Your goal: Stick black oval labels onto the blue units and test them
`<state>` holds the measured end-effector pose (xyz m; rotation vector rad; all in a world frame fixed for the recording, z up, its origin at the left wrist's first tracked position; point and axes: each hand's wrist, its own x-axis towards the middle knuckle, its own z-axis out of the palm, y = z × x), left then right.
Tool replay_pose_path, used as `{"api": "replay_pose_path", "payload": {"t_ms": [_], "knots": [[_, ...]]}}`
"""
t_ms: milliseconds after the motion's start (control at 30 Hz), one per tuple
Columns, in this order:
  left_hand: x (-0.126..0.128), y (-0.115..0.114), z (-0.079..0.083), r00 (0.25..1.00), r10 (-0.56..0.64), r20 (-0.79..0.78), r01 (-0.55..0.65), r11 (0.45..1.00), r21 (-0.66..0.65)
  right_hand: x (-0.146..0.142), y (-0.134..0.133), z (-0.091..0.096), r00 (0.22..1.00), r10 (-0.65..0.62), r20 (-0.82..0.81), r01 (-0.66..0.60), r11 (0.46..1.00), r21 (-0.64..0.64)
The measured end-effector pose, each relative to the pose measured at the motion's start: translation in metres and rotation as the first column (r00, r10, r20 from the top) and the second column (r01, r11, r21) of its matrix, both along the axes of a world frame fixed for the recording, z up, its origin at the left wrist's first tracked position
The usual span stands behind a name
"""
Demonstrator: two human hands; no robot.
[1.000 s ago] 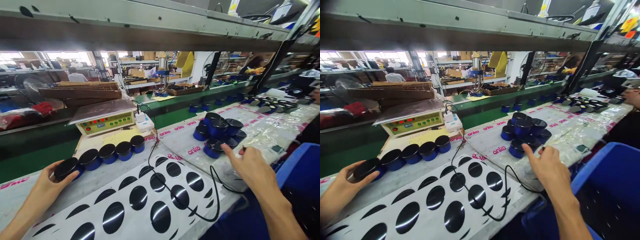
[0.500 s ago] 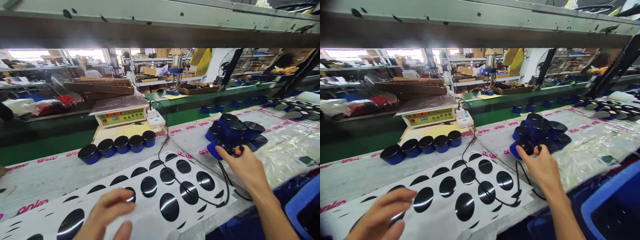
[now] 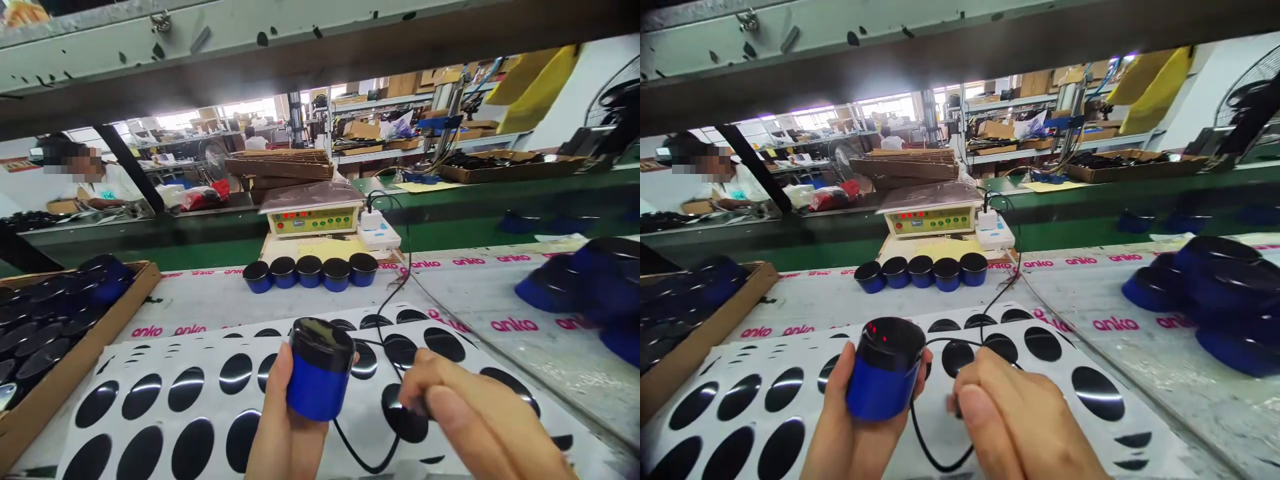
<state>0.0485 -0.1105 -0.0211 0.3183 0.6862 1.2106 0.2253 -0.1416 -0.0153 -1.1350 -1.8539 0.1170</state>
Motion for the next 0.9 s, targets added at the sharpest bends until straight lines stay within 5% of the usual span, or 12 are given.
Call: {"api": "replay_pose_path", "payload": {"t_ms": [167, 333, 567, 700, 900], "knots": [[-0.001, 0.004, 0.006, 0.995, -0.09, 0.049, 0.089, 0.996, 0.03, -0.015, 0.005, 0.01, 0.991, 0.093, 0.095, -0.095, 0.995, 0.018], [-0.001, 0.005, 0.008, 0.981, -0.154, 0.115, 0.157, 0.988, -0.015, -0.02, 0.009, 0.005, 0.998, 0.027, 0.053, -0.028, 1.0, 0.009], [-0.002, 0.002, 0.008, 0.976, -0.104, 0.19, 0.129, 0.983, -0.128, -0.025, 0.014, 0.005, 0.996, 0.03, 0.078, -0.033, 0.999, 0.037], [-0.005, 0.002, -0.001, 0.993, -0.108, 0.048, 0.11, 0.993, -0.049, -0.023, 0.01, 0.006, 0.981, -0.05, 0.187, 0.037, 0.997, 0.07], [-0.012, 0.0, -0.015, 0.936, 0.016, -0.353, 0.1, 0.946, 0.307, -0.022, 0.009, 0.002, 0.963, -0.046, 0.264, 0.024, 0.996, 0.086]]}}
